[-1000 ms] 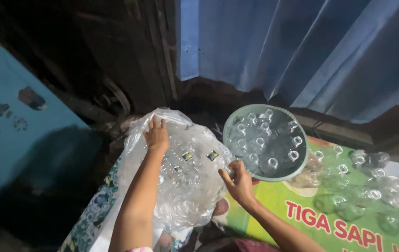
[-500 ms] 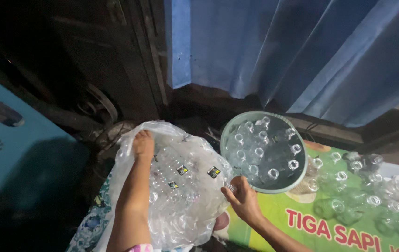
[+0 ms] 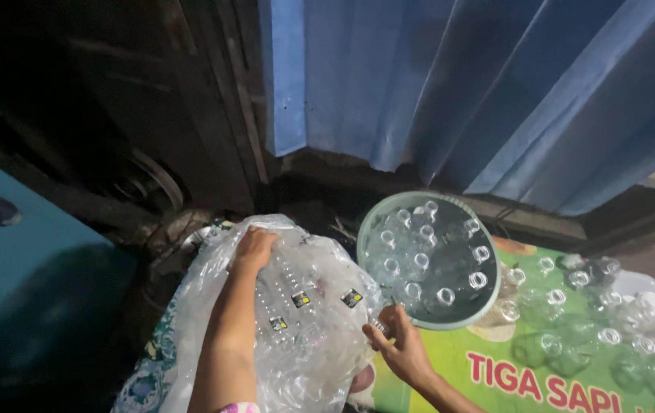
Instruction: The person removes small clear plastic bottles from a large plastic bag and places them into a green basin. The person then picks up bottles from the table and places them into the basin. Finally, the person opens a white container and places black bottle caps into it.
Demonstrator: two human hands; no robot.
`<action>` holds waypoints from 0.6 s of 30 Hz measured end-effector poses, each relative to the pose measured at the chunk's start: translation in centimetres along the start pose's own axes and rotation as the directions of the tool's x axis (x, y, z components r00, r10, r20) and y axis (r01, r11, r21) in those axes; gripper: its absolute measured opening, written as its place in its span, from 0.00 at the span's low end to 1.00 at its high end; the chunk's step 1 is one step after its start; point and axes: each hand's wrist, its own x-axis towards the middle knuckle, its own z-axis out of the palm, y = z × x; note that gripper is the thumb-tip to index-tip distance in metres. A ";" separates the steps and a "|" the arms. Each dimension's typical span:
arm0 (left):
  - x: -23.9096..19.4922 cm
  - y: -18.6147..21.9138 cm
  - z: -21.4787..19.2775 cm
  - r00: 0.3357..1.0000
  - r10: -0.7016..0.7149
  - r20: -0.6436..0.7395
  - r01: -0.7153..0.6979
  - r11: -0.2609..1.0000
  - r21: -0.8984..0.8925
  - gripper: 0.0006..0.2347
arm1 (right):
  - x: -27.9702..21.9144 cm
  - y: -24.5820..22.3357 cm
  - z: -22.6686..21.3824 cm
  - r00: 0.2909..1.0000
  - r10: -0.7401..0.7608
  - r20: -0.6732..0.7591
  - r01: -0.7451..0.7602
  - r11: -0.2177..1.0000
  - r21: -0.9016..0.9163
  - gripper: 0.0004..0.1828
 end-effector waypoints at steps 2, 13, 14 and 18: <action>0.4 0.1 -0.2 0.995 0.050 0.088 -0.060 0.991 0.116 0.11 | -0.6 0.1 -0.2 1.000 -0.010 -0.006 0.010 1.000 -0.008 0.19; -2.2 3.1 -14.7 0.998 -0.064 0.028 0.070 0.938 -0.340 0.12 | -2.3 -2.9 -1.3 0.954 -0.298 0.026 0.295 0.951 0.089 0.17; -2.8 3.8 -15.6 0.998 -0.067 -0.004 0.061 0.937 -0.343 0.13 | -2.3 -3.4 -1.1 0.914 -0.406 0.010 0.406 0.914 0.012 0.17; -5.4 5.9 -16.7 0.992 0.080 -0.094 -0.115 0.876 -0.468 0.05 | -2.6 -5.1 0.3 0.810 -0.586 0.015 0.581 0.798 -0.158 0.18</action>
